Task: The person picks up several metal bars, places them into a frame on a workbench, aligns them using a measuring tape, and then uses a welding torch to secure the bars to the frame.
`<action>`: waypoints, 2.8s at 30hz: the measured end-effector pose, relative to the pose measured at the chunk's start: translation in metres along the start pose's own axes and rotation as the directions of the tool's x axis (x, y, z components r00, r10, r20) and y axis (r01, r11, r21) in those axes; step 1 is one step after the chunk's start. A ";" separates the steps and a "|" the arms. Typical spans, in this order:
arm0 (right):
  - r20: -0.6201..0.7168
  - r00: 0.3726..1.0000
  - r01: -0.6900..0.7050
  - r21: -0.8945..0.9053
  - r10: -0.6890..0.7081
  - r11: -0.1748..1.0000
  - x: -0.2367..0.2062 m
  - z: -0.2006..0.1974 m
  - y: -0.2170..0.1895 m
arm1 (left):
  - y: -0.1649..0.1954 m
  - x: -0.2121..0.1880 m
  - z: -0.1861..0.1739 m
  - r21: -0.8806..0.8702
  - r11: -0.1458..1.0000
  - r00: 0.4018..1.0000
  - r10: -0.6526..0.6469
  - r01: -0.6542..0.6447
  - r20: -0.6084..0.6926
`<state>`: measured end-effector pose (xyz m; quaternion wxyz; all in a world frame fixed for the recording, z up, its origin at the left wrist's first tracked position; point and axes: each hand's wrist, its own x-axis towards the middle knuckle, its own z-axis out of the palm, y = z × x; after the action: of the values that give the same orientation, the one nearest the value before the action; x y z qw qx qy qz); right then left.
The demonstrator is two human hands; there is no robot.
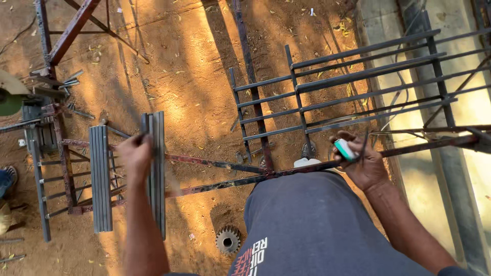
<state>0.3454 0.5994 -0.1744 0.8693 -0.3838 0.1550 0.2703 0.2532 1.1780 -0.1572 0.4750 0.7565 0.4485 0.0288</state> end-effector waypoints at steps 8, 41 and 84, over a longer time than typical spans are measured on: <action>-0.204 0.978 -0.074 -0.145 0.043 0.987 -0.004 -0.034 -0.003 | 0.090 -0.024 0.222 -0.386 0.922 0.878 0.177 0.010 0.445; -0.057 0.938 -0.132 -0.971 0.342 0.201 0.060 -0.004 -0.007 | 0.161 -0.081 0.368 -0.211 0.968 0.850 0.221 -0.133 0.478; -0.183 0.942 -0.246 -0.946 0.280 0.211 0.056 0.007 0.002 | 0.156 -0.073 0.370 -0.110 0.951 0.833 0.306 -0.288 0.462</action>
<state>0.3902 0.6257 -0.1974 0.4004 -0.7945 0.0096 0.4564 0.4850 0.8477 -0.2157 0.5731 0.7923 0.1955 -0.0754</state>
